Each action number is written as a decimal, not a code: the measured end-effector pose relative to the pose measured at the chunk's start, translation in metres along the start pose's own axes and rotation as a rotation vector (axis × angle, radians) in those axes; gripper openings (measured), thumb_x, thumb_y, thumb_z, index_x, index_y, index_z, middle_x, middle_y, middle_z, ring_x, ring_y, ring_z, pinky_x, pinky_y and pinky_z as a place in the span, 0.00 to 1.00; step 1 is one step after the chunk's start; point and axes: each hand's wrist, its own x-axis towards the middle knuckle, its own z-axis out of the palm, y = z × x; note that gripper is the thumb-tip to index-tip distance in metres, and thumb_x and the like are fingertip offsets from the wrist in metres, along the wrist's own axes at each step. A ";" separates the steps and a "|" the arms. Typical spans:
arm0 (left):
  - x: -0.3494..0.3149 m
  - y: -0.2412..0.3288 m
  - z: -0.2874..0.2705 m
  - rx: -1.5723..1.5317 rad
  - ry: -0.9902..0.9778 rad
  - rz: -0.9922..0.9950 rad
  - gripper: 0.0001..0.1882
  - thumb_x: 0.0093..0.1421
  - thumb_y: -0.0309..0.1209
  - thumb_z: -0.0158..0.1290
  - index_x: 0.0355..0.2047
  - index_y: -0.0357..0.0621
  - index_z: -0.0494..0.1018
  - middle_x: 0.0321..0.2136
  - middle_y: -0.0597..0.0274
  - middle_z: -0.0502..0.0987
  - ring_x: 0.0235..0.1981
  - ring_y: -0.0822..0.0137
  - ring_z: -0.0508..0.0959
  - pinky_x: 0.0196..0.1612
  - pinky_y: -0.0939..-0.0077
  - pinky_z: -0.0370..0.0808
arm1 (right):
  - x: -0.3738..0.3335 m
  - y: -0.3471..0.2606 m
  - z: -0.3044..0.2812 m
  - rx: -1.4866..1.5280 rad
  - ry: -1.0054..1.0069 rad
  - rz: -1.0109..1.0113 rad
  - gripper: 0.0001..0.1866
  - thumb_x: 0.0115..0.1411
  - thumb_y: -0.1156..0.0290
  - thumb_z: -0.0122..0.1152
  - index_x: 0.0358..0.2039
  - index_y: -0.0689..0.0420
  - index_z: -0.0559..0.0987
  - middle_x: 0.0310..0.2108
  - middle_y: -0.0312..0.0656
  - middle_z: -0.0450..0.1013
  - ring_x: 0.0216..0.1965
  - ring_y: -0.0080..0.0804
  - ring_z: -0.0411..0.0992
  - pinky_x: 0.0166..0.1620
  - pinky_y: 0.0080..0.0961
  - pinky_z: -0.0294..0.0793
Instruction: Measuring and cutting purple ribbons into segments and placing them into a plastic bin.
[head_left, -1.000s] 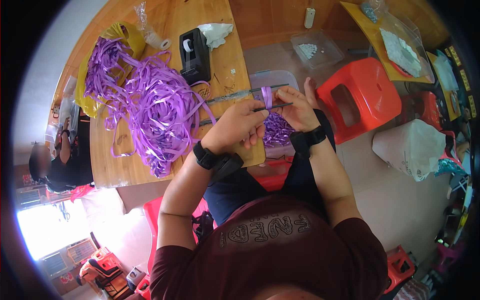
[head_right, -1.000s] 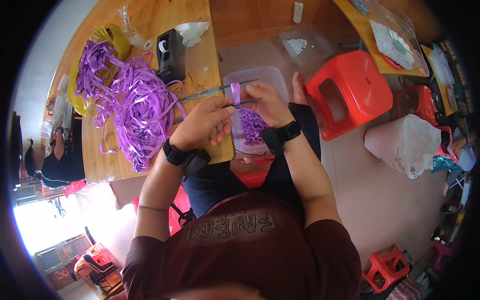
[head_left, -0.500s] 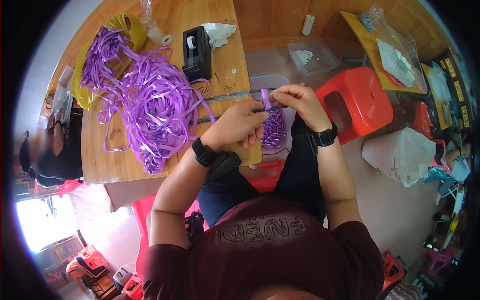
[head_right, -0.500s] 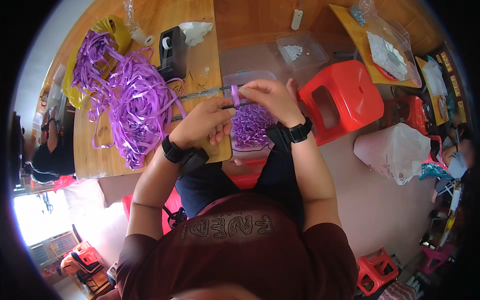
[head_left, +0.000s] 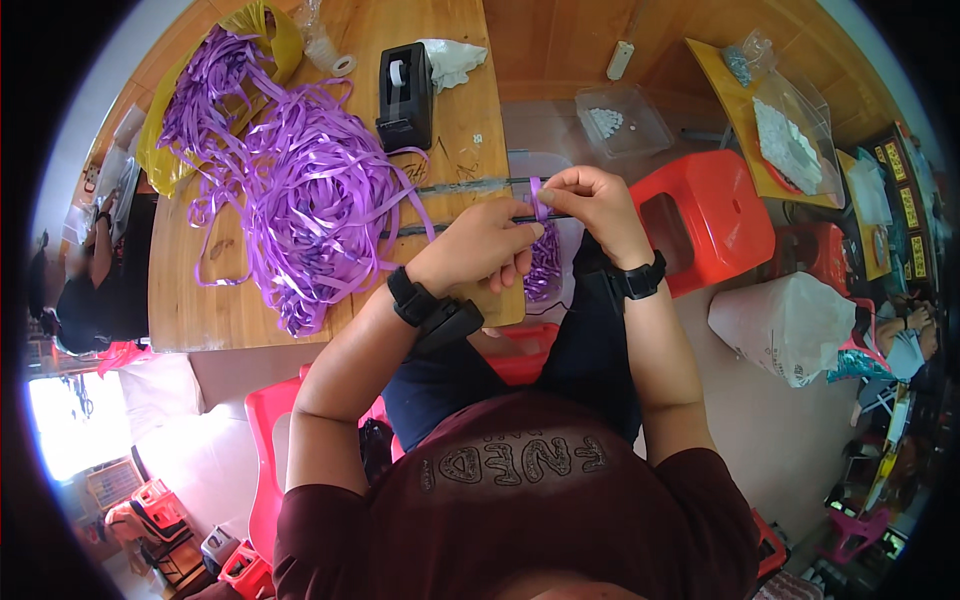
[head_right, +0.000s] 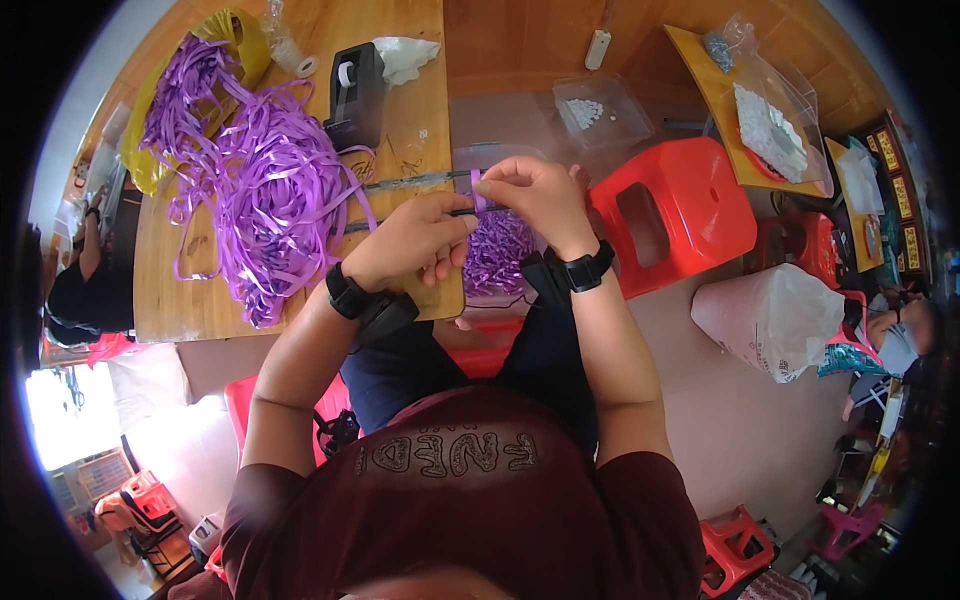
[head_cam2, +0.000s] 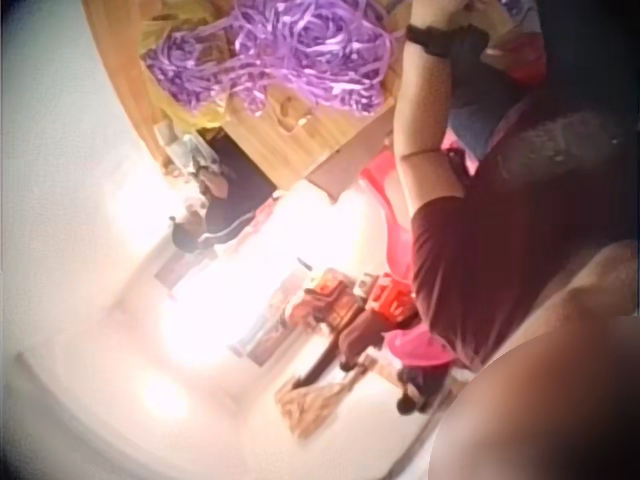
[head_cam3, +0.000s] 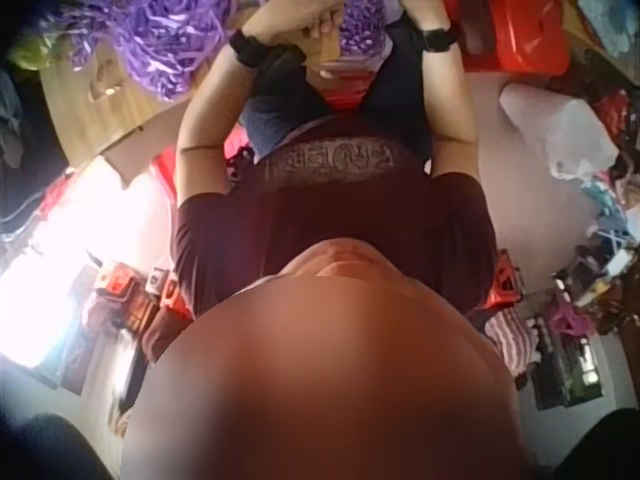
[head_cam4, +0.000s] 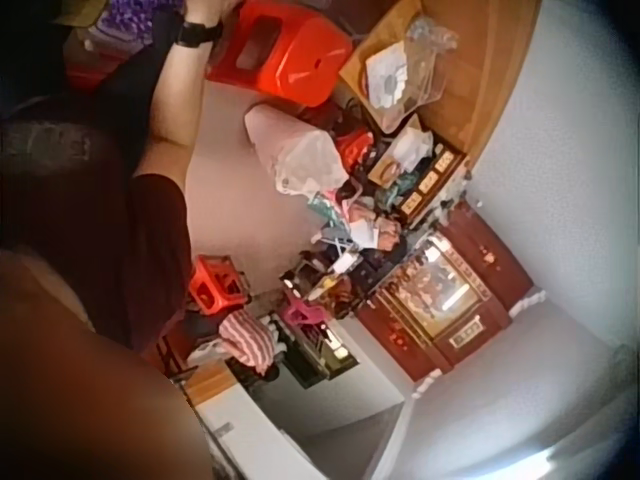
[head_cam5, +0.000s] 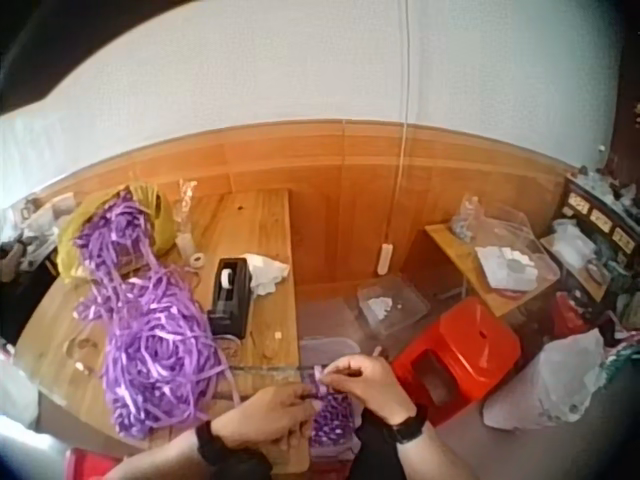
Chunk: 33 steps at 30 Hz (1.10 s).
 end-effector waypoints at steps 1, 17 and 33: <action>0.000 0.000 0.000 -0.001 0.001 0.004 0.22 0.69 0.36 0.48 0.57 0.33 0.65 0.20 0.66 0.74 0.13 0.77 0.73 0.16 0.84 0.69 | -0.001 -0.001 0.001 -0.013 0.010 -0.001 0.08 0.61 0.74 0.65 0.39 0.64 0.80 0.35 0.39 0.79 0.36 0.21 0.76 0.43 0.19 0.75; 0.001 0.001 0.007 0.029 0.094 0.004 0.25 0.67 0.35 0.50 0.59 0.31 0.65 0.19 0.65 0.75 0.13 0.76 0.73 0.14 0.82 0.70 | -0.009 0.003 0.021 0.110 0.165 -0.028 0.06 0.58 0.77 0.67 0.36 0.62 0.80 0.30 0.34 0.78 0.32 0.16 0.73 0.39 0.14 0.72; 0.000 -0.001 0.008 0.055 0.096 0.024 0.23 0.67 0.35 0.49 0.57 0.32 0.68 0.19 0.65 0.75 0.13 0.76 0.74 0.14 0.82 0.70 | -0.007 0.006 0.028 -0.419 0.326 -0.432 0.07 0.51 0.78 0.71 0.31 0.58 0.82 0.34 0.34 0.76 0.26 0.18 0.67 0.30 0.15 0.68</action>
